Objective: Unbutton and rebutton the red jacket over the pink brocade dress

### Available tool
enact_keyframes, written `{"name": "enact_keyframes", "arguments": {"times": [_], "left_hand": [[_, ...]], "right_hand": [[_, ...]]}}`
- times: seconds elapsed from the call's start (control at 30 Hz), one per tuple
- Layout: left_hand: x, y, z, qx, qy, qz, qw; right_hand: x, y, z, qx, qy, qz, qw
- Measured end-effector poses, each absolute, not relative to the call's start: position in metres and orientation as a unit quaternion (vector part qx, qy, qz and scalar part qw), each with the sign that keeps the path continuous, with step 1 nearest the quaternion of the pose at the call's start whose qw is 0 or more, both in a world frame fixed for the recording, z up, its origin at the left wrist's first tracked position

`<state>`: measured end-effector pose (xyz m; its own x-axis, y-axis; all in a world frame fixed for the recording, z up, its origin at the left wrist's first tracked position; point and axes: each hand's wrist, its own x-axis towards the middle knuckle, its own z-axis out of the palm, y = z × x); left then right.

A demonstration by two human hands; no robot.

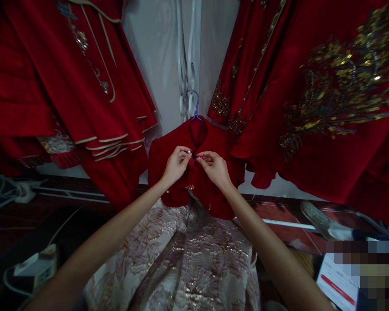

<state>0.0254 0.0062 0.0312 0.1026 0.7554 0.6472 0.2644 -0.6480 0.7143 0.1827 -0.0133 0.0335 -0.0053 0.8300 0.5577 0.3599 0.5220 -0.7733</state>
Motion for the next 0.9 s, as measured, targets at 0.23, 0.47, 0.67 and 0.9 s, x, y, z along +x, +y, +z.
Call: {"name": "enact_keyframes", "arguments": {"times": [0.23,0.47,0.67,0.9], "left_hand": [[0.022,-0.001,0.035,0.752,0.339,0.528,0.200],[0.016,-0.001,0.042,0.764,0.367,0.512,0.141],[0.025,0.003,0.038,0.751,0.343,0.519,0.220],[0.027,0.011,0.030,0.679,0.338,0.544,0.358]], "right_hand": [[0.173,-0.010,0.023,-0.442,-0.652,0.226,0.574],[0.179,-0.016,0.027,-0.431,-0.656,0.234,0.573],[0.178,-0.024,0.041,-0.436,-0.690,0.156,0.557],[0.178,-0.027,0.043,-0.446,-0.706,0.088,0.543]]}}
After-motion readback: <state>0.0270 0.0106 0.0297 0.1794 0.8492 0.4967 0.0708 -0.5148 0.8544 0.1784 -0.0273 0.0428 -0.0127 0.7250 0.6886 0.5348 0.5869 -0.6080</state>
